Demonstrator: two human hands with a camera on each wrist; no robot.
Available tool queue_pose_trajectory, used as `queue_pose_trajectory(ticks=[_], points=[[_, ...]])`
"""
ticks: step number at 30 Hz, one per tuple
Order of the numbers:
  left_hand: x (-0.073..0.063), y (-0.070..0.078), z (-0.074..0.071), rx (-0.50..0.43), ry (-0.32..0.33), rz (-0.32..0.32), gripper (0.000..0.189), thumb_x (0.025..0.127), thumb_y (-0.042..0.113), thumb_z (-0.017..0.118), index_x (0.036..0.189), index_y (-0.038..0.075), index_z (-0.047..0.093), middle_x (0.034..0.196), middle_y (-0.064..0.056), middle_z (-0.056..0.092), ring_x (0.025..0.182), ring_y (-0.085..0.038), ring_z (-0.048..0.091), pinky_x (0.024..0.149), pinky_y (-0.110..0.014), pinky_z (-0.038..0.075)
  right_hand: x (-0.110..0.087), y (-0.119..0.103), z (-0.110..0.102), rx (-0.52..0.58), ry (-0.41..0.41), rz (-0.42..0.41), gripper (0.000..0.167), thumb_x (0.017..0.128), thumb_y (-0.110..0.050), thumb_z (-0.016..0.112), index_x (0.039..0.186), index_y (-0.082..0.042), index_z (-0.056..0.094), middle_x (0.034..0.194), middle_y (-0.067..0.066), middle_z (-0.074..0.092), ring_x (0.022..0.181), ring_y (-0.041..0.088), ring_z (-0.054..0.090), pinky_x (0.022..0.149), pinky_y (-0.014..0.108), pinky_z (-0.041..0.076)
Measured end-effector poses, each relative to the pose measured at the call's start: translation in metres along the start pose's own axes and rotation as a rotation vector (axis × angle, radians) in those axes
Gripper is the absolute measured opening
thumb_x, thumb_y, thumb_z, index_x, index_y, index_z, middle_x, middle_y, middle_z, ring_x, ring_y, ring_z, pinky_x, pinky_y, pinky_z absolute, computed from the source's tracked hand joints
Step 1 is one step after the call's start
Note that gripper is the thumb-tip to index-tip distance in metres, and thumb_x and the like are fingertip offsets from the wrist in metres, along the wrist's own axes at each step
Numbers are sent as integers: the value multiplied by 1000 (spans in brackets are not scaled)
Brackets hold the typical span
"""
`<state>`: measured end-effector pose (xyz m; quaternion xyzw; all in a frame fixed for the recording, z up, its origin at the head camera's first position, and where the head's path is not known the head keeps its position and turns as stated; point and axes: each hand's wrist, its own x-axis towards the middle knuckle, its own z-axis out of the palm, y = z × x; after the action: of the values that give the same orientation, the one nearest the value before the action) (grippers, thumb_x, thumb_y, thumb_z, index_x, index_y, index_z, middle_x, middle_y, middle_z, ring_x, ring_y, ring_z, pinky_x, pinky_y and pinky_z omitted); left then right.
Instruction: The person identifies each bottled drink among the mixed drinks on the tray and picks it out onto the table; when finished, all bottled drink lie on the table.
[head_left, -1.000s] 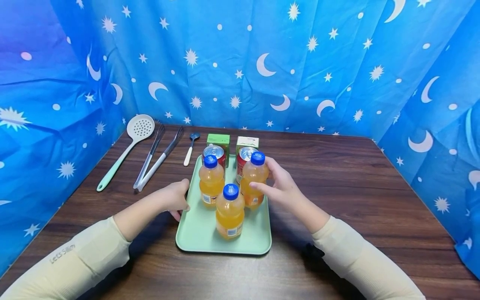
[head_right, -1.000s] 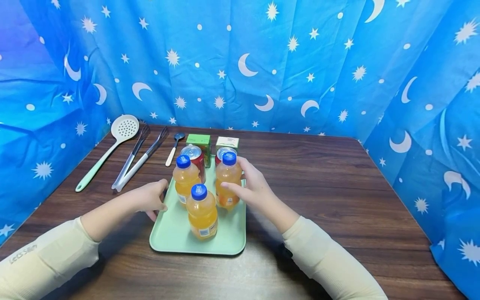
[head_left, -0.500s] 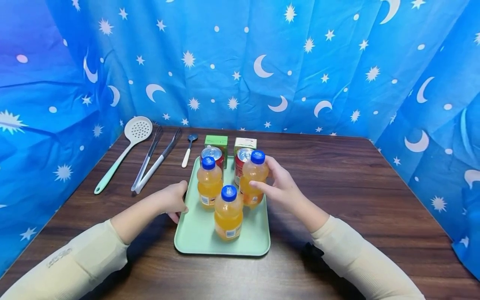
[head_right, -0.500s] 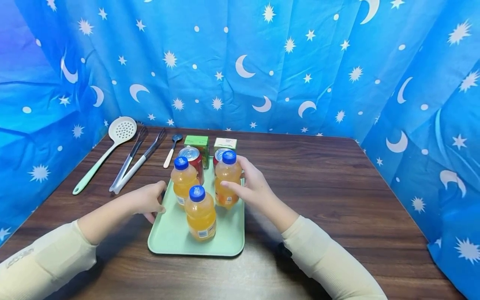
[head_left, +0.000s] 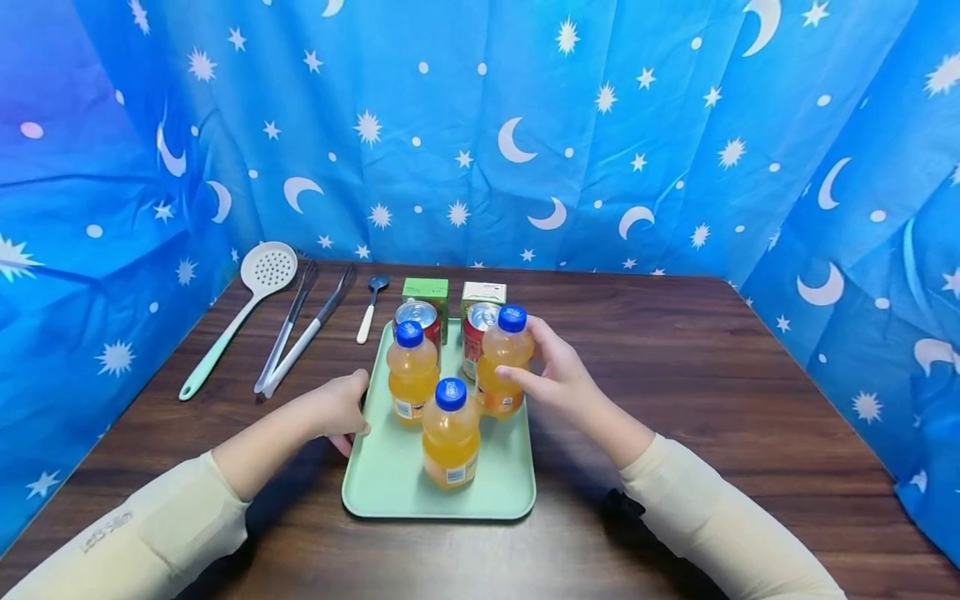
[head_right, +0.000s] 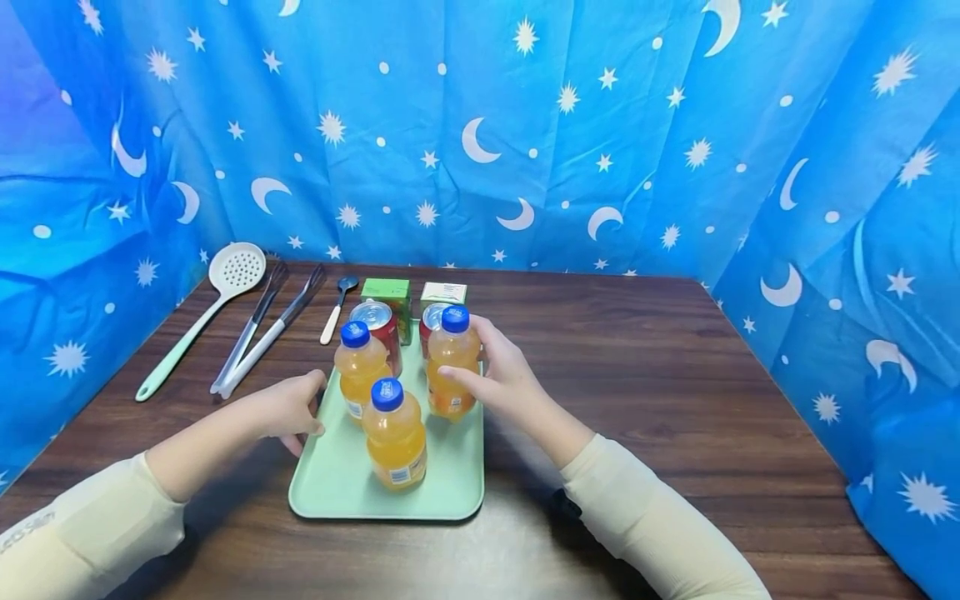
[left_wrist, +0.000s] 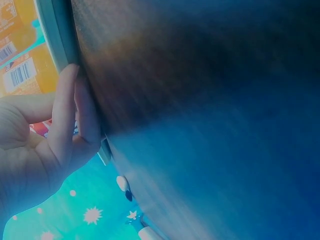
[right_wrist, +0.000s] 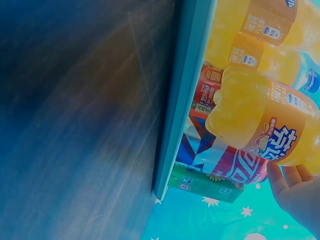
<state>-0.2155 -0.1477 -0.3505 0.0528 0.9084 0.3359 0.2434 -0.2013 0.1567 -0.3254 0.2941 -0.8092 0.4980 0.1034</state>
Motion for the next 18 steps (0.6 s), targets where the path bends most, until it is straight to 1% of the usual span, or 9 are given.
queue_pose_trajectory(ticks=[4, 8, 12, 15, 18], points=[[-1, -1, 1, -10, 7, 2, 39, 76, -17, 63, 102, -2, 38, 84, -18, 51, 58, -26, 61, 47, -34, 58, 0, 0, 1, 1, 1, 15, 58, 84, -12, 70, 134, -8, 41, 123, 4, 55, 110, 16, 54, 93, 32, 50], [-1, -1, 3, -21, 9, -18, 39, 76, -17, 63, 101, -1, 38, 84, -18, 51, 57, -26, 61, 47, -34, 58, -1, -3, 1, -16, 0, 32, 59, 83, -7, 70, 133, -4, 40, 121, 9, 56, 108, 18, 55, 91, 32, 51], [0, -1, 3, -19, 11, -7, 39, 76, -17, 63, 101, -1, 38, 83, -19, 51, 57, -26, 61, 47, -34, 58, -2, -23, -2, -31, 1, 25, 56, 83, -1, 69, 131, 2, 40, 119, 15, 57, 106, 24, 57, 90, 36, 52], [0, -3, 3, -13, 13, 10, 39, 75, -17, 63, 102, -2, 38, 83, -18, 51, 57, -26, 61, 47, -33, 58, -2, -36, -5, -43, 3, 23, 54, 83, 0, 68, 129, 5, 41, 117, 17, 57, 106, 26, 57, 90, 37, 53], [0, -3, 2, -8, 14, 17, 40, 76, -16, 63, 102, -2, 38, 83, -18, 51, 58, -26, 61, 46, -33, 58, -1, -39, -6, -49, 3, 32, 55, 83, 0, 68, 130, 5, 40, 118, 18, 56, 106, 26, 57, 90, 36, 53]])
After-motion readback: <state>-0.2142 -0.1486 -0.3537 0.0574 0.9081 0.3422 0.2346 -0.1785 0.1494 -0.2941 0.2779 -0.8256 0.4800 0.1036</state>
